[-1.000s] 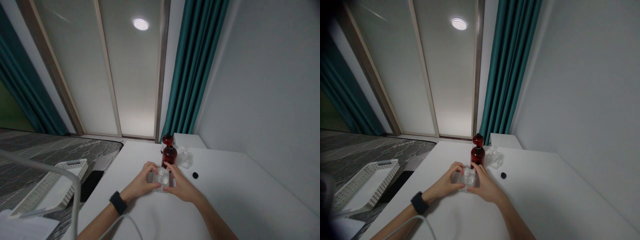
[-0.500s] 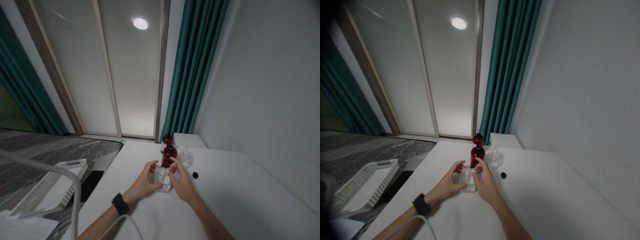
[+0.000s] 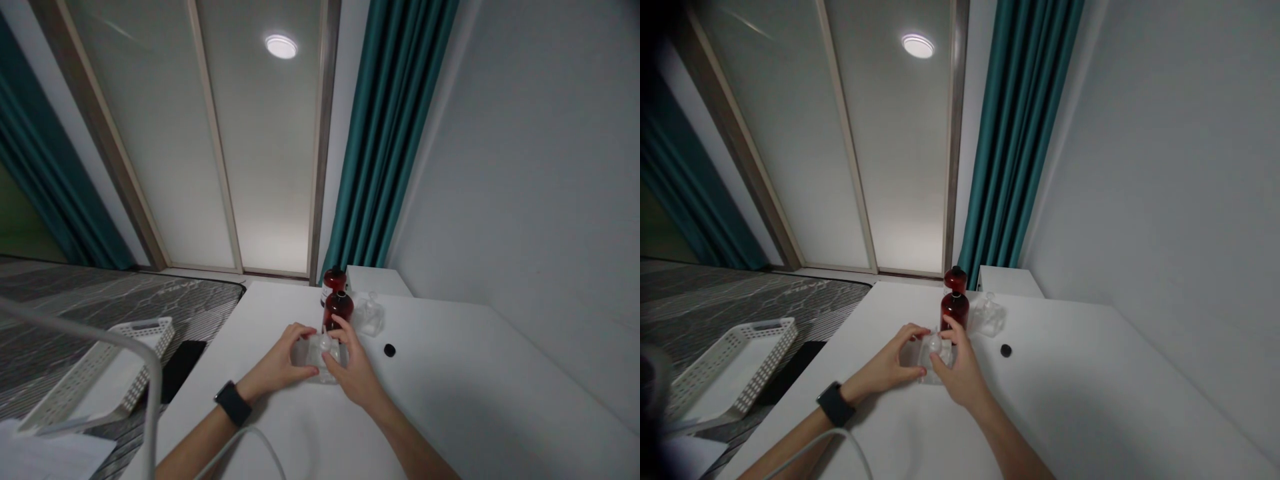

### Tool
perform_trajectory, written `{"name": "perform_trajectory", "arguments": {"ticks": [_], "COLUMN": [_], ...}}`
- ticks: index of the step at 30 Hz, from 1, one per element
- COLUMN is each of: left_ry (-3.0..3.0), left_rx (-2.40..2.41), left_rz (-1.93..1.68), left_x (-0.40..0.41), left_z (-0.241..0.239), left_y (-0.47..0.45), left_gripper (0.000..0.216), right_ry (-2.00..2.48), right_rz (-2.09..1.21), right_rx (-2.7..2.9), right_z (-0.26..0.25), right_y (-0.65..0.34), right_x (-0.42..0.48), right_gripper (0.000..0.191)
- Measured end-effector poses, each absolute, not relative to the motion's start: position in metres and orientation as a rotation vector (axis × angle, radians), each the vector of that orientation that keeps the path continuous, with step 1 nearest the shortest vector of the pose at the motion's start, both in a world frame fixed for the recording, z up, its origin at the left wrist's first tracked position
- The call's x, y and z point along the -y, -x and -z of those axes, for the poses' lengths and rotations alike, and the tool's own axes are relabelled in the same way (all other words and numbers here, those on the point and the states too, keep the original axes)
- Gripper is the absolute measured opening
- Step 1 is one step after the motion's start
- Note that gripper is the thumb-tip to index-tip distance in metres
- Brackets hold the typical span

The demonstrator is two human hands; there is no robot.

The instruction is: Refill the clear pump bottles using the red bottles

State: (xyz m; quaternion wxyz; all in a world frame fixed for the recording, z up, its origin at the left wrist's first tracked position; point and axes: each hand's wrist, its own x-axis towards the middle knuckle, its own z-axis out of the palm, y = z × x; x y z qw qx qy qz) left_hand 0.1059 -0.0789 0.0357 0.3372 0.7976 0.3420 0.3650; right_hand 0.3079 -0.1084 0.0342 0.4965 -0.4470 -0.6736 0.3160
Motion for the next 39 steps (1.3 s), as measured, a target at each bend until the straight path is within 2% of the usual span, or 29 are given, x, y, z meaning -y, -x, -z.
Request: {"name": "perform_trajectory", "arguments": {"ticks": [8, 15, 30, 39], "left_ry": [-1.996, -1.949, -1.966, -1.958], "left_rx": [-0.956, -0.925, -0.924, -0.942], "left_rz": [-0.902, -0.880, -0.864, -0.853], "left_x": [0.079, 0.079, 0.080, 0.082], "left_z": [-0.036, -0.037, -0.040, -0.045], "left_y": [-0.108, -0.108, -0.108, -0.109], "left_gripper": [0.055, 0.057, 0.057, 0.056], "right_ry": [1.068, 1.164, 1.135, 1.165], "right_rz": [-0.645, -0.570, -0.582, -0.580], "right_rx": [1.707, 1.689, 1.723, 1.667], "right_z": [-0.039, -0.037, -0.044, -0.032], "right_y": [-0.302, -0.299, -0.301, -0.300], "right_x": [0.114, 0.109, 0.115, 0.110], "right_gripper": [0.051, 0.057, 0.054, 0.059]}}
